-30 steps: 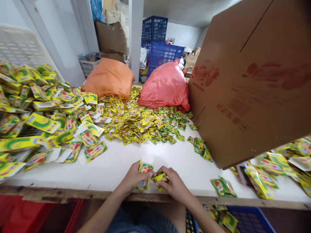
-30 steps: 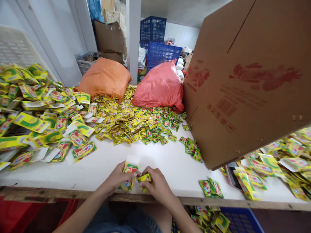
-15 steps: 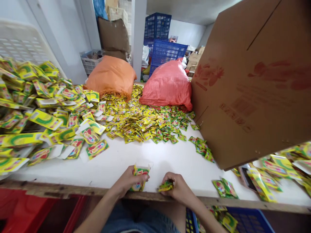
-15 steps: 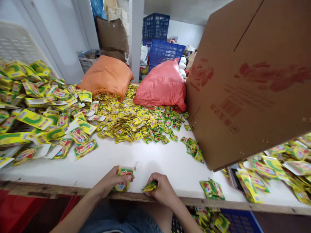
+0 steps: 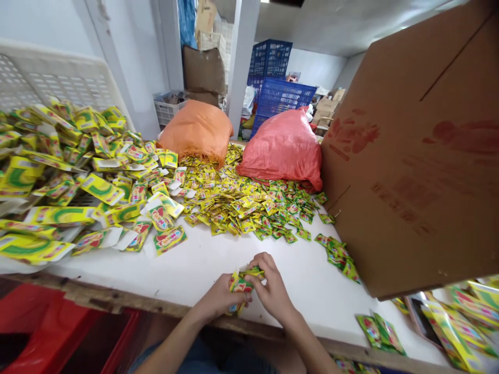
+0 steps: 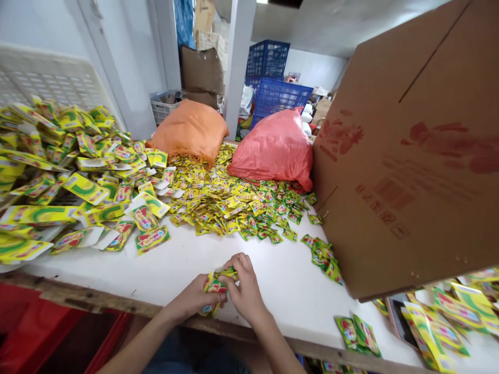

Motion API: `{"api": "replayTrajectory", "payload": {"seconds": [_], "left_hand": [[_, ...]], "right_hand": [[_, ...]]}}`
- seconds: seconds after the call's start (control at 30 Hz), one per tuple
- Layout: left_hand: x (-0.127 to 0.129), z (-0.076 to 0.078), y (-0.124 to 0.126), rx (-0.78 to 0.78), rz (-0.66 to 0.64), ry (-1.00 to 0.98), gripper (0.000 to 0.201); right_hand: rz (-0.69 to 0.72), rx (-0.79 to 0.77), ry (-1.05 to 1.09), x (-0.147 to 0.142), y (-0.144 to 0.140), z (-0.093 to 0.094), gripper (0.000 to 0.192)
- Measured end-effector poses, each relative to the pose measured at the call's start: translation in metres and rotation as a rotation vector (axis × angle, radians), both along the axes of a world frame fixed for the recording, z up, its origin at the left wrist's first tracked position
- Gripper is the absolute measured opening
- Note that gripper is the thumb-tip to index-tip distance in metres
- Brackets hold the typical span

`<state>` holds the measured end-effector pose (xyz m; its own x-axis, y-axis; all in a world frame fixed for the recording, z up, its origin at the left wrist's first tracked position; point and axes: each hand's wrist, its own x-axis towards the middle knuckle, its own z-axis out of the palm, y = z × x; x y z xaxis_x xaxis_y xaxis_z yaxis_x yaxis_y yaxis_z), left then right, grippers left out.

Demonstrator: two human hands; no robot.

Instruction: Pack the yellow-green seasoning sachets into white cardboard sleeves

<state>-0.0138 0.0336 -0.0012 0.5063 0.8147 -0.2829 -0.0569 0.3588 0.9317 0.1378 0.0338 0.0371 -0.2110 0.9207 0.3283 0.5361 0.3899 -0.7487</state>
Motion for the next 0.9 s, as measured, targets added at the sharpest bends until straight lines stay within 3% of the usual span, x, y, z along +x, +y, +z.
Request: {"api": "replayTrajectory", "payload": {"seconds": [0.2,0.3,0.5,0.67,0.77,0.9], "left_hand": [[0.002,-0.006,0.001,0.082,-0.042,0.010,0.018],[0.001,-0.003,0.001,0.102,-0.050,0.007,0.016],[-0.002,0.000,0.000,0.083,-0.041,-0.038,0.016],[-0.004,-0.002,0.001,0.101,-0.049,-0.076,0.013],[-0.005,-0.004,0.002,0.033,-0.031,-0.095,0.021],[-0.004,-0.005,0.001,0.000,-0.011,-0.069,0.026]], "right_hand": [[0.071,-0.026,-0.373,0.005,-0.001,0.024,0.005],[0.069,-0.030,-0.465,-0.004,0.004,0.026,0.004],[-0.043,-0.035,-0.452,-0.013,0.013,0.015,0.010],[0.032,0.009,-0.415,-0.018,0.008,0.016,0.003],[0.050,0.005,-0.284,-0.012,0.002,0.015,0.010],[-0.079,-0.010,-0.205,-0.004,-0.002,0.008,0.005]]}}
